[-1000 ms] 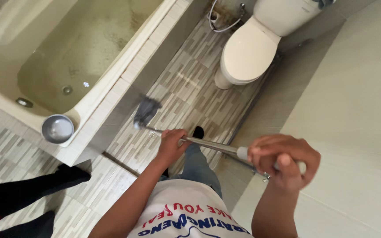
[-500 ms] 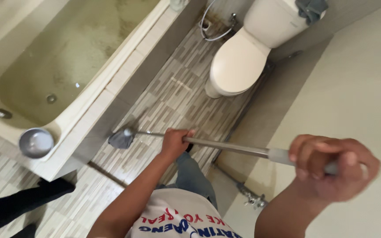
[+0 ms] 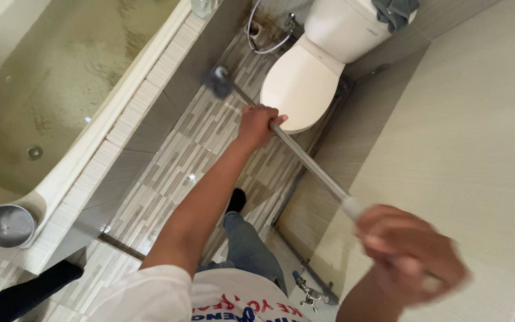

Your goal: The person mops a tiled floor using a flat mop with a long handle.

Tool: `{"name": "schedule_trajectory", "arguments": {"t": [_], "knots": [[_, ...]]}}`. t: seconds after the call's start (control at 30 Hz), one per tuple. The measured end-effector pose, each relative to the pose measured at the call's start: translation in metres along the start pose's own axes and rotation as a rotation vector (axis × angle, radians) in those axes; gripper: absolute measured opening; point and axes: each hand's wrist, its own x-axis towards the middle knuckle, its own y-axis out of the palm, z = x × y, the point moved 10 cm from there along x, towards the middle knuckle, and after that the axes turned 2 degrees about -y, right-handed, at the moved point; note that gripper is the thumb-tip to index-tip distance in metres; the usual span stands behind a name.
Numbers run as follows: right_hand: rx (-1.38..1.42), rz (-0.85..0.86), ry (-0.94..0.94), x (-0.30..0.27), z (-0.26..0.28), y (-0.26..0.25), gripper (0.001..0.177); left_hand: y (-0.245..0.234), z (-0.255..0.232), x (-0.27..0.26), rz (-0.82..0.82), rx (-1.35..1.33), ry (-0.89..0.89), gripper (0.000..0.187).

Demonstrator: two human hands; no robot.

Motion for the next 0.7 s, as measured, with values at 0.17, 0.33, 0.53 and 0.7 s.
{"name": "schedule_trajectory", "arguments": {"t": [0.17, 0.33, 0.53, 0.7], "knots": [[-0.026, -0.016, 0.198, -0.023, -0.025, 0.057, 0.030, 0.016, 0.056, -0.023, 0.091, -0.087, -0.151, 0.044], [0.066, 0.009, 0.211, -0.043, 0.008, 0.085, 0.023, 0.001, 0.072, -0.102, 0.064, -0.107, -0.161, 0.017], [0.279, 0.096, 0.212, -0.074, 0.069, 0.135, 0.027, -0.046, 0.086, -0.272, 0.095, -0.166, -0.339, 0.024], [0.489, 0.111, 0.242, -0.092, 0.067, 0.163, 0.025, -0.097, 0.093, -0.390, 0.188, -0.020, -0.457, 0.007]]}}
